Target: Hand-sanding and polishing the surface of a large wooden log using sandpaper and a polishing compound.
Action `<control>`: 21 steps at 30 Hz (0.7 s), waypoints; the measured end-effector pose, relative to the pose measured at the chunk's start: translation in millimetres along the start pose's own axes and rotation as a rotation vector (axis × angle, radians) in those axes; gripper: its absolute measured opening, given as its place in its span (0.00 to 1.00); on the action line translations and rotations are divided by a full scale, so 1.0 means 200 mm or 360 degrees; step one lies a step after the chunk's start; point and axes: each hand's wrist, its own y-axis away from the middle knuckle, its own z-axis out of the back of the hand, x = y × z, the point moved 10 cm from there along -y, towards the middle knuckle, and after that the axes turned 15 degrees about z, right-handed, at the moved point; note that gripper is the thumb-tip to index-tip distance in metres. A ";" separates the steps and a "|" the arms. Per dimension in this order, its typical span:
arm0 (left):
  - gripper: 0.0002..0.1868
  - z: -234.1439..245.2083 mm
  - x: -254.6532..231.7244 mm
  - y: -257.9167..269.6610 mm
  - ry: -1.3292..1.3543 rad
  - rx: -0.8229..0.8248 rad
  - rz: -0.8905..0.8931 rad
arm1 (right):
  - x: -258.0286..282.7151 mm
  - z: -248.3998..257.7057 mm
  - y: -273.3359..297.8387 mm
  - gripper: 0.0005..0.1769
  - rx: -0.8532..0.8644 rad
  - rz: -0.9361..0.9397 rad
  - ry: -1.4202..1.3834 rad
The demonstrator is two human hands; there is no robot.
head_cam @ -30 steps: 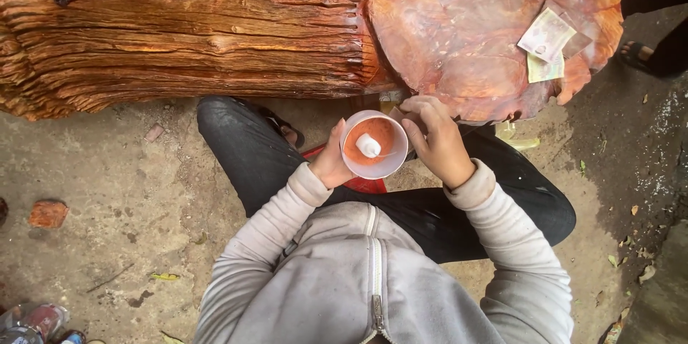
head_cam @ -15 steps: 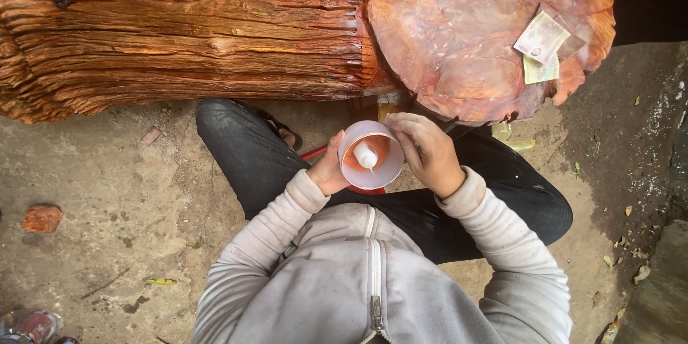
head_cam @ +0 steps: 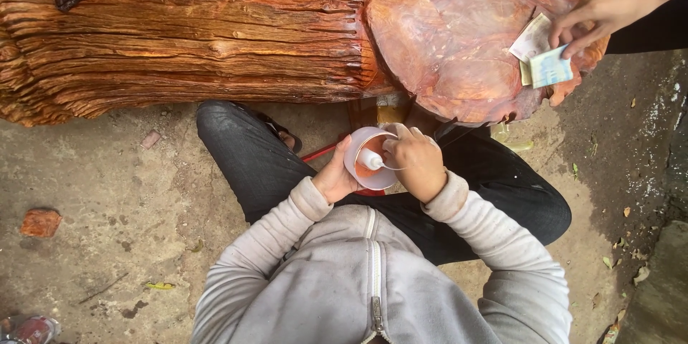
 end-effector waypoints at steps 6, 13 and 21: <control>0.42 -0.04 0.02 0.04 0.0024 -0.0056 0.0000 | -0.09 -0.21 0.03 0.03 0.0060 -0.0252 0.0068; 0.43 -0.08 0.01 0.07 -0.0008 -0.0098 -0.0011 | -0.08 -0.17 -0.02 0.06 0.0061 -0.0306 0.0041; 0.40 -0.03 0.00 0.06 -0.0050 -0.0110 -0.0127 | -0.01 0.03 -0.08 0.04 -0.0086 -0.0241 -0.0302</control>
